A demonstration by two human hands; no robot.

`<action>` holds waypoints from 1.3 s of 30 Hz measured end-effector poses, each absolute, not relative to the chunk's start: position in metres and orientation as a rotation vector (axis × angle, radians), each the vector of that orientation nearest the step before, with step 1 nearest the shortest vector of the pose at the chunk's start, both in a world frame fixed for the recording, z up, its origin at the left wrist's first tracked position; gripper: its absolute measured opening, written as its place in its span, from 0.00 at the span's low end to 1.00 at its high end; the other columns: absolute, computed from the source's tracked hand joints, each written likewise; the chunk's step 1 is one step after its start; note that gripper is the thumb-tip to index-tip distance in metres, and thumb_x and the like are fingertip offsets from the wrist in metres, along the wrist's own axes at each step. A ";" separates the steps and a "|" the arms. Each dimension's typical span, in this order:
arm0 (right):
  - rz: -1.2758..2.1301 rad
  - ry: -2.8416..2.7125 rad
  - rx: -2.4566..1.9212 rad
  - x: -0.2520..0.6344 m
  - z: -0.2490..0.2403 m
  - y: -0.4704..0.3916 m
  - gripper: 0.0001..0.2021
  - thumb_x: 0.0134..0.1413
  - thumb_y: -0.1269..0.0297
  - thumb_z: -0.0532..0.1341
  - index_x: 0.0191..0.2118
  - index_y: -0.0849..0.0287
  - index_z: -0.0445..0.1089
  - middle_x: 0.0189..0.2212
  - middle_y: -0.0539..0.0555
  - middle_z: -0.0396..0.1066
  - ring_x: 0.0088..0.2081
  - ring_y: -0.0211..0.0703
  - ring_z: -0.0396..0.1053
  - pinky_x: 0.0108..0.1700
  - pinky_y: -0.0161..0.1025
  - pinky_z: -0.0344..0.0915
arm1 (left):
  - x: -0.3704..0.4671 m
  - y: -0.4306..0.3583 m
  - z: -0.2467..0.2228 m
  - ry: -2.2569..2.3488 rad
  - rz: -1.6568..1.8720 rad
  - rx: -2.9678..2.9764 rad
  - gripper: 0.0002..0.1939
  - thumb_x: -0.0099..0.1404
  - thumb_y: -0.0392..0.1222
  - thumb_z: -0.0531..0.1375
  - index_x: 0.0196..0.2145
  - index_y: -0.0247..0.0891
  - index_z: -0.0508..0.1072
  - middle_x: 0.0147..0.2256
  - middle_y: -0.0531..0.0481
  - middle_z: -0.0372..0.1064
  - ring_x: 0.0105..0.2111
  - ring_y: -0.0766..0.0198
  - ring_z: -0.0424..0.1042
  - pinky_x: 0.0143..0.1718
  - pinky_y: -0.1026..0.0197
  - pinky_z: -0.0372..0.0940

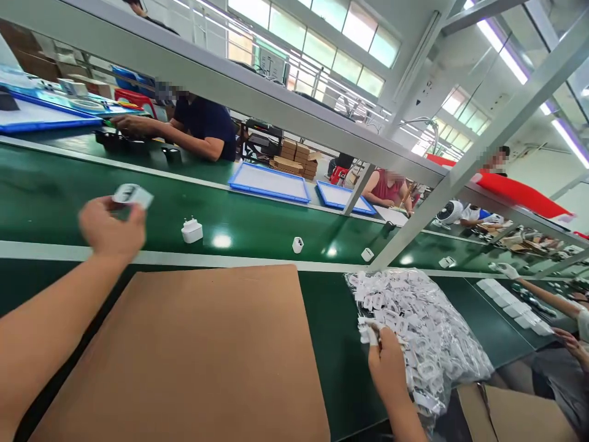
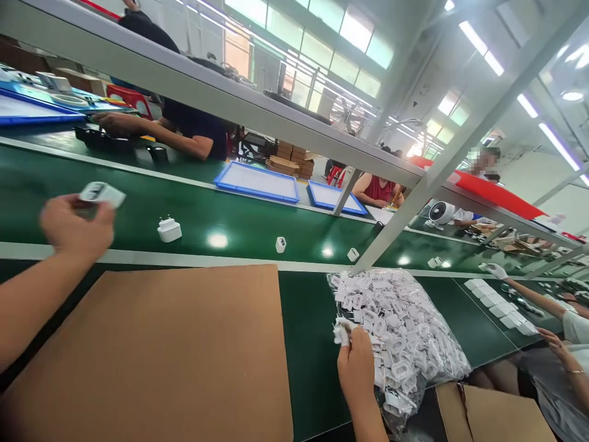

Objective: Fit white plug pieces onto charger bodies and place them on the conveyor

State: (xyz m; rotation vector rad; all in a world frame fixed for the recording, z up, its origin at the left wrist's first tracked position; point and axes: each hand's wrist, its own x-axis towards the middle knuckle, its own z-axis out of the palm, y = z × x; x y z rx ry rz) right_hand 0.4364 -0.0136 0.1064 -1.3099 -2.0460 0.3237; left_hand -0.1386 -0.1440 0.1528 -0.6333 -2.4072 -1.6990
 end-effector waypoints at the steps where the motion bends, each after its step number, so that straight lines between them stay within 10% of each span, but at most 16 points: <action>1: 0.559 -1.960 -1.297 0.426 0.109 -0.014 0.15 0.63 0.54 0.57 0.44 0.56 0.75 0.38 0.60 0.77 0.37 0.53 0.74 0.40 0.49 0.71 | -0.121 -0.129 0.153 -2.375 -1.673 -0.577 0.28 0.64 0.66 0.56 0.46 0.37 0.70 0.44 0.46 0.73 0.56 0.40 0.68 0.49 0.44 0.67; 7: 1.594 -1.266 -1.077 0.354 0.111 -0.006 0.19 0.39 0.58 0.75 0.39 0.59 0.79 0.41 0.56 0.80 0.39 0.47 0.78 0.42 0.42 0.78 | 0.019 -0.025 0.133 -2.629 -1.727 -1.144 0.18 0.61 0.47 0.62 0.46 0.38 0.76 0.51 0.43 0.75 0.50 0.49 0.74 0.52 0.52 0.70; 11: 1.799 -0.930 -0.949 0.334 0.099 0.001 0.19 0.32 0.66 0.78 0.36 0.60 0.77 0.38 0.55 0.81 0.41 0.46 0.80 0.45 0.39 0.78 | 0.085 0.027 0.116 -2.743 -1.653 -1.220 0.13 0.55 0.42 0.67 0.39 0.36 0.78 0.69 0.37 0.53 0.71 0.34 0.46 0.69 0.44 0.52; 14: 1.818 -0.894 -0.950 0.334 0.092 0.004 0.18 0.36 0.65 0.76 0.36 0.60 0.74 0.38 0.56 0.80 0.41 0.48 0.81 0.42 0.40 0.79 | 0.098 0.054 0.113 -2.873 -1.593 -1.118 0.13 0.53 0.39 0.68 0.38 0.33 0.76 0.71 0.31 0.45 0.71 0.27 0.40 0.70 0.38 0.45; 21: 1.827 -0.927 -0.929 0.337 0.095 -0.003 0.18 0.39 0.67 0.72 0.40 0.59 0.71 0.41 0.56 0.80 0.37 0.46 0.81 0.38 0.38 0.79 | 0.080 0.071 0.124 -2.976 -1.516 -1.045 0.11 0.58 0.39 0.64 0.39 0.34 0.72 0.61 0.30 0.58 0.52 0.44 0.72 0.59 0.45 0.65; 27: 1.568 -1.294 -1.030 0.342 0.102 -0.012 0.14 0.41 0.60 0.69 0.36 0.59 0.72 0.31 0.52 0.77 0.24 0.35 0.72 0.24 0.31 0.67 | 0.081 0.034 0.127 -2.788 -1.512 -1.330 0.11 0.60 0.43 0.62 0.40 0.35 0.73 0.60 0.36 0.62 0.54 0.48 0.71 0.61 0.51 0.64; 39: 1.360 -1.799 -0.989 0.345 0.092 -0.020 0.11 0.43 0.64 0.69 0.32 0.56 0.68 0.31 0.50 0.75 0.26 0.36 0.67 0.31 0.36 0.67 | 0.080 -0.129 0.094 -2.413 -1.354 -2.193 0.26 0.62 0.66 0.61 0.45 0.43 0.77 0.66 0.42 0.58 0.65 0.46 0.61 0.67 0.50 0.59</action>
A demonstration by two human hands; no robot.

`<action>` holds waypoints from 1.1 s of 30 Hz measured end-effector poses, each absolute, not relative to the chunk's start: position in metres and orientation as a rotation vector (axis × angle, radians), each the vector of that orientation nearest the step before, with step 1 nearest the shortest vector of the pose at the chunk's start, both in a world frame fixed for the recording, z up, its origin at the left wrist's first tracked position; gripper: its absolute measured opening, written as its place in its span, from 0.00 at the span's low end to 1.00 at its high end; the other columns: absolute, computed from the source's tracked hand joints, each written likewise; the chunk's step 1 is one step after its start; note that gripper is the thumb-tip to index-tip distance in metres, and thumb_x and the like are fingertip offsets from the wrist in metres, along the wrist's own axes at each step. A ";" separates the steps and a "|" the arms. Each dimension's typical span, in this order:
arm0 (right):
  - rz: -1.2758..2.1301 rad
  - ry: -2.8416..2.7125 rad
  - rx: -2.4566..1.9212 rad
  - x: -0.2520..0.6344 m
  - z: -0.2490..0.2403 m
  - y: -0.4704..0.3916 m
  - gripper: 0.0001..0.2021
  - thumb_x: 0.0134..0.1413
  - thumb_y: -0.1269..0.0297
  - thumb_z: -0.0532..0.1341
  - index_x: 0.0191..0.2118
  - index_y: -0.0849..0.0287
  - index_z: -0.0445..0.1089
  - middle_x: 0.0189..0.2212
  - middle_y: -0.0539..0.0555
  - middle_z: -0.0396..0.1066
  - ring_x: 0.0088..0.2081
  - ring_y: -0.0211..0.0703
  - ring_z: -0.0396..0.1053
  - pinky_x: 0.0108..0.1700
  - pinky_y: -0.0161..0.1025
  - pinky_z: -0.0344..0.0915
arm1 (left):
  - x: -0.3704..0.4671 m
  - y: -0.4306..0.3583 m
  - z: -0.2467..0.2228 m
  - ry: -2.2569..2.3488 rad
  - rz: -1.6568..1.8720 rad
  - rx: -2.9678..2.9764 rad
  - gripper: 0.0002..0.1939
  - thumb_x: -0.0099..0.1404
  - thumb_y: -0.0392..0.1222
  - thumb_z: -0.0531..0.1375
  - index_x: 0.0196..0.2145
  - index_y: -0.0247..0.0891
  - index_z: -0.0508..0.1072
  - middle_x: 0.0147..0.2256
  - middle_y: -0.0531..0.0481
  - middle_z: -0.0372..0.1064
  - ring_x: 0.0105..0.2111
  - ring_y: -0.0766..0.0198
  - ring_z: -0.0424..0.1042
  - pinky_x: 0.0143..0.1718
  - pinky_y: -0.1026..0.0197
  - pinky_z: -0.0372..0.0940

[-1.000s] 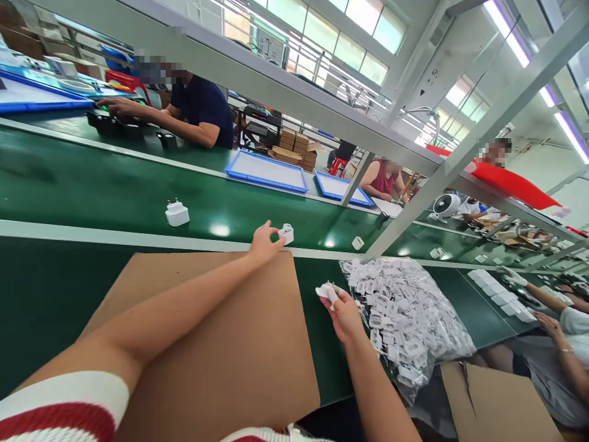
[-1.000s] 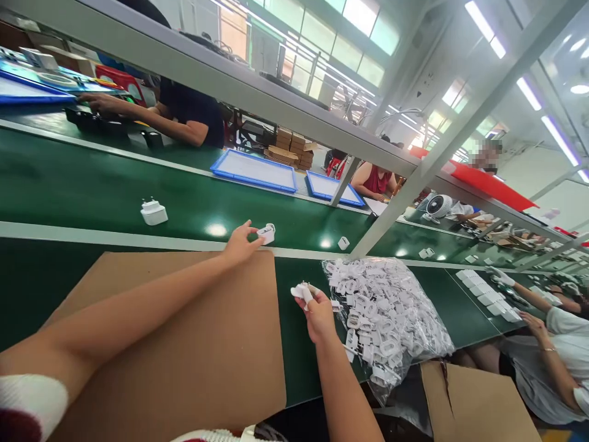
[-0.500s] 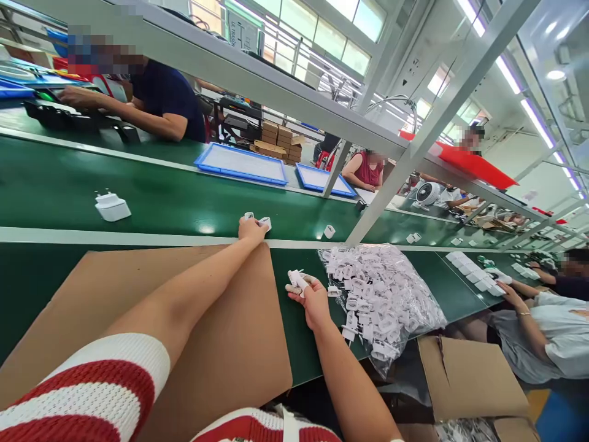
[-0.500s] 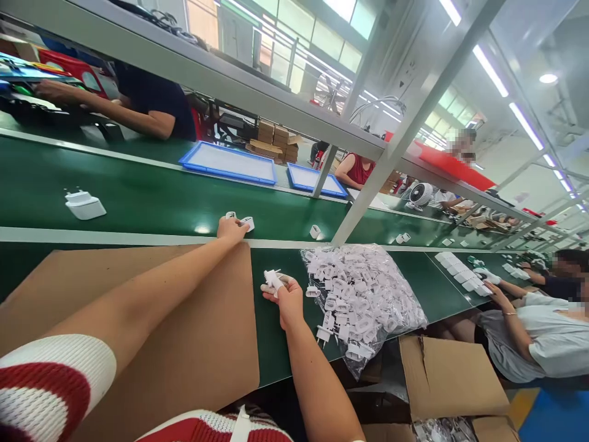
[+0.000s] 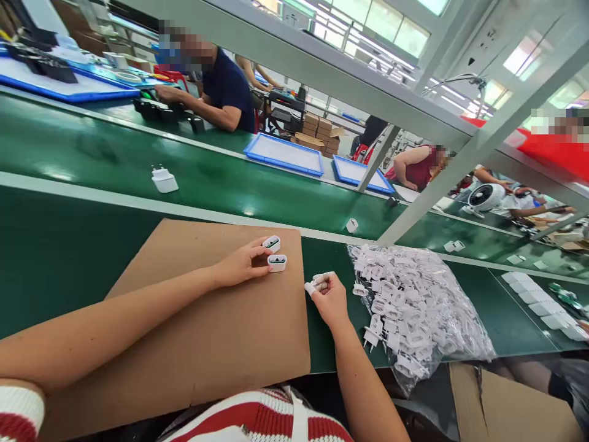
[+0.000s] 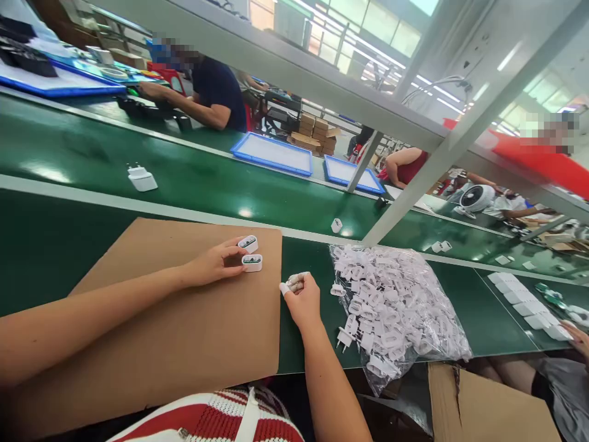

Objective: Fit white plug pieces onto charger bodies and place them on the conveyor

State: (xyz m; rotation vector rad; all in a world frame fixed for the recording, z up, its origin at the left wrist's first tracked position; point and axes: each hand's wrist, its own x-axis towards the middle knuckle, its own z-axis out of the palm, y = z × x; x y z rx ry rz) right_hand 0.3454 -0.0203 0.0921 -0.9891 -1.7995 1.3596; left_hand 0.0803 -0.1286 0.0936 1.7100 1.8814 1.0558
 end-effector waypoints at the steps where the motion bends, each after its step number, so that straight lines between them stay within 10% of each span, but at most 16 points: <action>1: 1.362 -1.835 -0.986 0.347 0.091 -0.020 0.11 0.45 0.64 0.69 0.34 0.56 0.67 0.33 0.50 0.75 0.27 0.36 0.68 0.32 0.36 0.68 | 0.082 -0.131 0.093 1.903 1.083 1.701 0.26 0.62 0.66 0.60 0.45 0.43 0.78 0.66 0.42 0.57 0.67 0.45 0.57 0.68 0.49 0.57; 5: 1.287 -1.916 -0.985 0.352 0.089 -0.015 0.14 0.47 0.65 0.68 0.40 0.56 0.68 0.38 0.51 0.78 0.27 0.34 0.65 0.33 0.35 0.66 | 0.097 -0.138 0.096 2.041 1.162 1.754 0.18 0.63 0.59 0.61 0.41 0.44 0.79 0.67 0.45 0.55 0.71 0.45 0.45 0.71 0.45 0.48; 9: 1.239 -1.798 -1.045 0.352 0.096 -0.013 0.25 0.46 0.62 0.71 0.51 0.56 0.69 0.33 0.48 0.78 0.27 0.36 0.65 0.35 0.37 0.67 | 0.121 -0.148 0.094 1.939 1.245 1.874 0.13 0.64 0.51 0.61 0.40 0.43 0.79 0.67 0.45 0.55 0.67 0.46 0.53 0.68 0.45 0.55; 16: 1.176 -1.960 -0.838 0.337 0.124 -0.037 0.08 0.54 0.59 0.68 0.39 0.52 0.81 0.38 0.52 0.80 0.40 0.46 0.76 0.48 0.43 0.72 | 0.134 -0.147 0.085 1.633 1.225 1.730 0.22 0.61 0.53 0.66 0.48 0.39 0.74 0.52 0.42 0.69 0.46 0.55 0.72 0.49 0.56 0.70; 33: 0.456 -2.608 -0.492 0.308 0.134 -0.045 0.17 0.53 0.76 0.57 0.43 0.53 0.79 0.39 0.55 0.79 0.41 0.47 0.74 0.42 0.40 0.69 | 0.126 -0.144 0.085 1.530 1.300 1.770 0.16 0.67 0.55 0.62 0.31 0.39 0.76 0.32 0.50 0.69 0.33 0.60 0.69 0.36 0.61 0.63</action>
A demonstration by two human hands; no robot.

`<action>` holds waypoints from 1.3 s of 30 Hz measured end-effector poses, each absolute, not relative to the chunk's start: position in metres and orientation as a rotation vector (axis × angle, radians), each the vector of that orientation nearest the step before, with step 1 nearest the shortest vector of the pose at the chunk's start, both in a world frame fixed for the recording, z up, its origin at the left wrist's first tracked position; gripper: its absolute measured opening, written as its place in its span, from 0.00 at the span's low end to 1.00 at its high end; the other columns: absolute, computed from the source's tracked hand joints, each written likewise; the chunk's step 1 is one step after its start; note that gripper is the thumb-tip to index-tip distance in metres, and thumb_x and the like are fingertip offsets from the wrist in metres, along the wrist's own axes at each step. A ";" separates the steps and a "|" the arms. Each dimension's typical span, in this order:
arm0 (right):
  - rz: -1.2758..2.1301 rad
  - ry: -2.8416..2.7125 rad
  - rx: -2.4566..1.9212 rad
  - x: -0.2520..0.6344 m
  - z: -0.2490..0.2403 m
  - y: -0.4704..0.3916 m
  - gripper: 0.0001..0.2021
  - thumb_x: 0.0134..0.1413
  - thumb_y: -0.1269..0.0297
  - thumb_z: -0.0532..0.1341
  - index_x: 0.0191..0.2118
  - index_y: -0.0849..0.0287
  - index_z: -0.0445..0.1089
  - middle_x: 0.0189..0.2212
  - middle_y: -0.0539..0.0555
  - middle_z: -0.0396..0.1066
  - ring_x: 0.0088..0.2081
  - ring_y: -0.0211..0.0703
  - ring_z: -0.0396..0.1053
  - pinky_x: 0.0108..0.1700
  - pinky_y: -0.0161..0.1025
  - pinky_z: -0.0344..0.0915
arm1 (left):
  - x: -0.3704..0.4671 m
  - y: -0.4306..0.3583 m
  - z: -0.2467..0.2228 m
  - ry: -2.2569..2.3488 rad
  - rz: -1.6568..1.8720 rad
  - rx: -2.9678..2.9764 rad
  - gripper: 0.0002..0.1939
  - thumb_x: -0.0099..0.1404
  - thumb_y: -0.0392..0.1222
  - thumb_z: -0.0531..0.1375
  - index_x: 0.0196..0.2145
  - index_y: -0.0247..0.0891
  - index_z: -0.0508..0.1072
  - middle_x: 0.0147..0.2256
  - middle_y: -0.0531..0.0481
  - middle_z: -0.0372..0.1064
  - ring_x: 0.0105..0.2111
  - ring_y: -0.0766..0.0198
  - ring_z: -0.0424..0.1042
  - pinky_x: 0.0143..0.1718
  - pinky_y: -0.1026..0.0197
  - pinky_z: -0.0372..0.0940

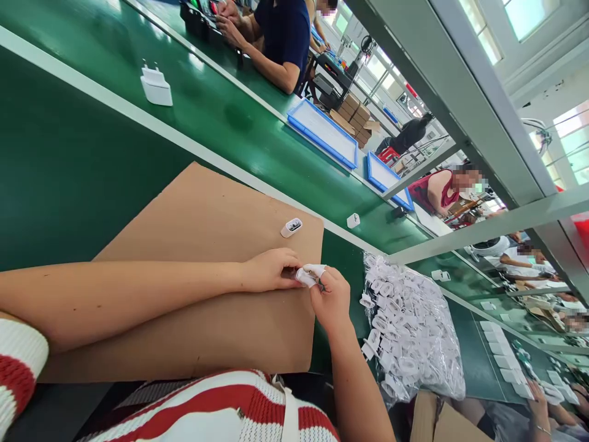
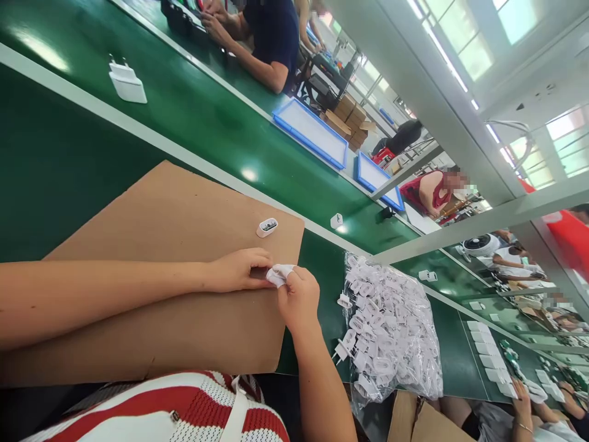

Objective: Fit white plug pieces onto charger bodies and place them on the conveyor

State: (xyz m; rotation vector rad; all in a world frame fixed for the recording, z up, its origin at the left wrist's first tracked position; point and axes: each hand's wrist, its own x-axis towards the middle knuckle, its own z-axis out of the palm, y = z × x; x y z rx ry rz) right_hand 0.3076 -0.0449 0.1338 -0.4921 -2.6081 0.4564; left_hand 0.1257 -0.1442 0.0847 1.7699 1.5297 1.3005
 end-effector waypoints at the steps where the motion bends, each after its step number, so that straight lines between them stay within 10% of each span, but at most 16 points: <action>1: 0.453 -2.595 -0.471 0.308 0.134 -0.045 0.17 0.53 0.76 0.57 0.43 0.54 0.79 0.39 0.55 0.79 0.40 0.47 0.74 0.42 0.39 0.68 | 0.126 -0.144 0.084 1.530 1.300 1.765 0.16 0.67 0.55 0.63 0.32 0.39 0.76 0.32 0.49 0.69 0.33 0.60 0.69 0.36 0.61 0.63; 22: 0.348 -2.602 -0.620 0.298 0.130 -0.050 0.11 0.46 0.77 0.59 0.28 0.53 0.74 0.25 0.50 0.70 0.32 0.44 0.68 0.47 0.40 0.66 | 0.130 -0.144 0.088 1.618 1.248 1.721 0.20 0.64 0.58 0.62 0.28 0.37 0.74 0.29 0.49 0.68 0.31 0.61 0.68 0.33 0.61 0.62; 30: 0.707 -2.169 -0.888 0.357 0.120 -0.042 0.19 0.58 0.58 0.64 0.55 0.52 0.74 0.54 0.58 0.74 0.57 0.54 0.67 0.62 0.50 0.59 | 0.125 -0.147 0.106 1.709 1.429 1.572 0.20 0.63 0.59 0.63 0.40 0.39 0.78 0.37 0.47 0.76 0.35 0.58 0.72 0.37 0.60 0.67; 39: -0.023 -2.385 -1.611 0.430 0.116 0.001 0.17 0.49 0.82 0.55 0.40 0.60 0.76 0.39 0.61 0.77 0.44 0.53 0.72 0.55 0.51 0.57 | -0.011 -0.071 0.118 2.525 1.391 0.971 0.20 0.61 0.56 0.62 0.38 0.35 0.78 0.38 0.48 0.76 0.44 0.55 0.72 0.44 0.57 0.63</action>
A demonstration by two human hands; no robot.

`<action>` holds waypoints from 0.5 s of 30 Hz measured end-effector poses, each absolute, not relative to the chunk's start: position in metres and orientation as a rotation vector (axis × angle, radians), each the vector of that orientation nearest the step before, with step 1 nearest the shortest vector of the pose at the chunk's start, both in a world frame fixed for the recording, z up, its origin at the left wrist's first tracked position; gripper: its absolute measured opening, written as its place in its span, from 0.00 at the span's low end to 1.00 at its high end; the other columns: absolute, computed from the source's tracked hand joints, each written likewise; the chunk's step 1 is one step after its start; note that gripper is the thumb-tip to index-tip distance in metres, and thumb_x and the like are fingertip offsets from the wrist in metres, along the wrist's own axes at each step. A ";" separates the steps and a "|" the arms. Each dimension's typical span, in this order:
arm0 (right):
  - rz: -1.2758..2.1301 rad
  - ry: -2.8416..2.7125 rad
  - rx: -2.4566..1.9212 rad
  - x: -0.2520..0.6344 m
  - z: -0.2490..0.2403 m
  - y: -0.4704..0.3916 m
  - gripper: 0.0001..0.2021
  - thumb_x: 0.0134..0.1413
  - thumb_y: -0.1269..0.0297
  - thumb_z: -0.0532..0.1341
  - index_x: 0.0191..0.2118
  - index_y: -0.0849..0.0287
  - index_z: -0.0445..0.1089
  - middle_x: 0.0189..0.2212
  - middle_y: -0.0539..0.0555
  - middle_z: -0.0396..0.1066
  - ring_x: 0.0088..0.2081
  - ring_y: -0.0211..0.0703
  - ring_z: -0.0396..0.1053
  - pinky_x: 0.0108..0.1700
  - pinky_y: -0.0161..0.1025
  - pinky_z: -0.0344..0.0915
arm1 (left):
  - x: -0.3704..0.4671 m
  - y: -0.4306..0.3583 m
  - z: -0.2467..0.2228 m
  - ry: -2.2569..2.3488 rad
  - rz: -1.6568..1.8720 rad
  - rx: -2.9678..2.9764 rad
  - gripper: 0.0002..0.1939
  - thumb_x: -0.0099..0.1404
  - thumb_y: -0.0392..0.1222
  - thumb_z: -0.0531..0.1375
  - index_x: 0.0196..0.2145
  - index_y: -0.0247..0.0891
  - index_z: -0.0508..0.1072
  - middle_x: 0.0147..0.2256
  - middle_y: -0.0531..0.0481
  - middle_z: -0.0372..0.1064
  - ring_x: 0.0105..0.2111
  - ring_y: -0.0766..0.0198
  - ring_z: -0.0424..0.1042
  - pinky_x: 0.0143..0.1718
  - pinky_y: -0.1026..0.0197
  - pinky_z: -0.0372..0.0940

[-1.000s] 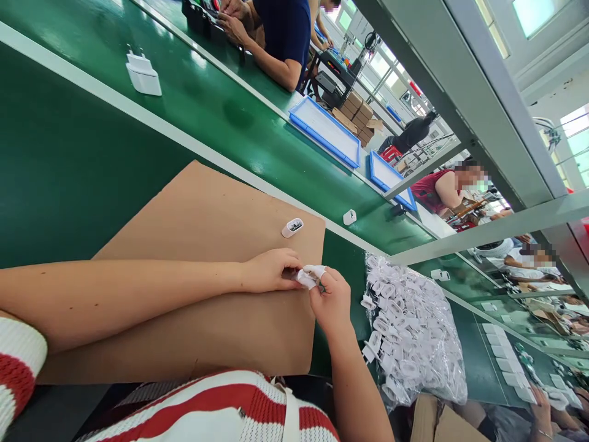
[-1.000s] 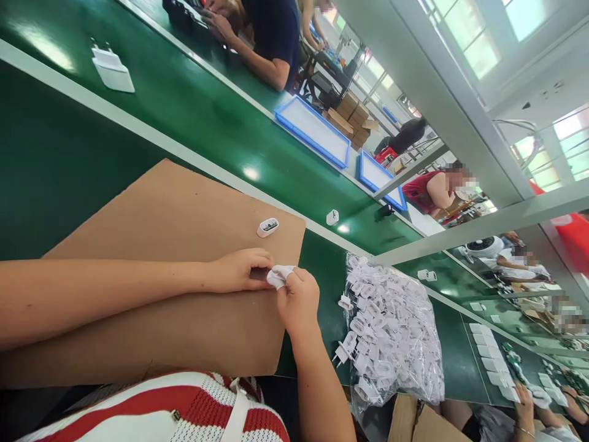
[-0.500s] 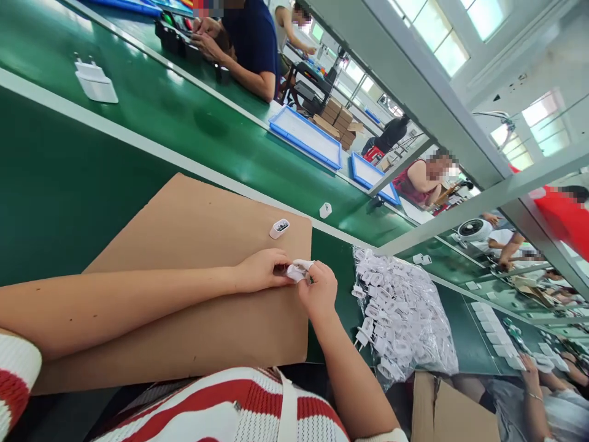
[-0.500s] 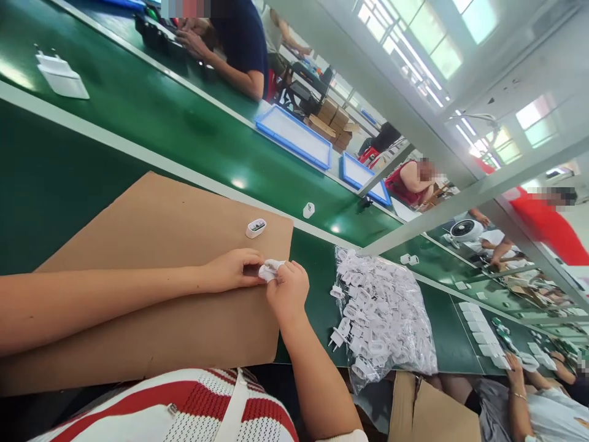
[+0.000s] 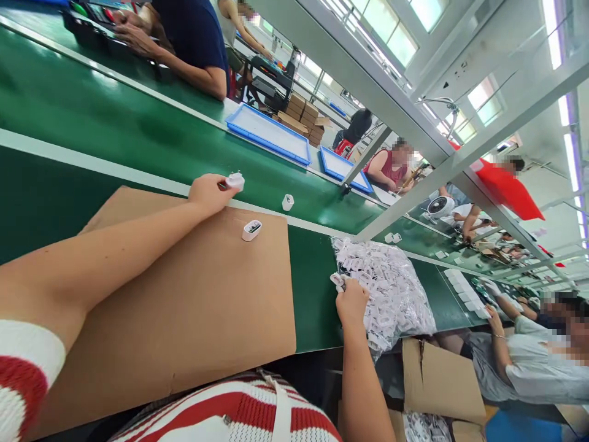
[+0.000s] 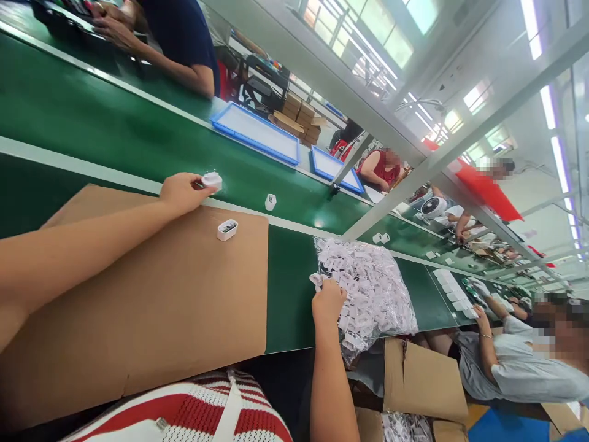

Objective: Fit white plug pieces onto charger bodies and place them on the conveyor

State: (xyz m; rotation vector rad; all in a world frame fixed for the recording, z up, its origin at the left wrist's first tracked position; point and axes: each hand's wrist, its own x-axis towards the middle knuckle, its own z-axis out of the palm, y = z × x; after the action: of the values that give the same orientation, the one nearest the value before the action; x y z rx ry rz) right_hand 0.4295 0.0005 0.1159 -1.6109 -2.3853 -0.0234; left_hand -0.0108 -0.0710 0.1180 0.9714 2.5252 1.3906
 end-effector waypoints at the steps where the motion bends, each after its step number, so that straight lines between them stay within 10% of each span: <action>1: 0.008 -2.378 -1.592 0.429 0.116 0.001 0.17 0.50 0.82 0.56 0.41 0.59 0.76 0.38 0.58 0.77 0.42 0.50 0.73 0.56 0.50 0.57 | -0.023 -0.063 0.112 2.524 1.376 0.955 0.20 0.59 0.57 0.61 0.34 0.36 0.77 0.36 0.48 0.76 0.45 0.53 0.73 0.44 0.55 0.62; 4: 0.166 -2.304 -1.480 0.428 0.115 -0.001 0.11 0.53 0.74 0.59 0.39 0.58 0.76 0.38 0.55 0.76 0.42 0.48 0.73 0.53 0.47 0.62 | -0.042 -0.051 0.100 2.511 1.386 0.940 0.30 0.48 0.69 0.60 0.30 0.37 0.76 0.35 0.45 0.76 0.50 0.46 0.71 0.43 0.49 0.59; 8: 0.496 -2.220 -1.305 0.425 0.114 -0.007 0.09 0.55 0.63 0.64 0.41 0.57 0.75 0.44 0.58 0.75 0.45 0.50 0.74 0.49 0.44 0.68 | -0.018 -0.067 0.101 2.650 1.651 1.008 0.57 0.47 0.84 0.49 0.51 0.27 0.75 0.58 0.35 0.66 0.63 0.34 0.56 0.50 0.40 0.53; 15: 0.633 -2.357 -1.189 0.409 0.114 -0.002 0.22 0.57 0.65 0.60 0.58 0.58 0.70 0.55 0.62 0.73 0.54 0.54 0.71 0.56 0.51 0.68 | 0.059 -0.114 0.102 2.226 1.369 1.280 0.37 0.58 0.71 0.58 0.51 0.37 0.72 0.49 0.40 0.71 0.49 0.47 0.71 0.51 0.48 0.66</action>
State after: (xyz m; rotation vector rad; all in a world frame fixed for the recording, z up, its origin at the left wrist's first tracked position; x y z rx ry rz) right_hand 0.4094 -0.0019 0.1139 -1.1893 -2.3569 0.6328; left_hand 0.0588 -0.1135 0.1022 1.2796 2.2257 1.3686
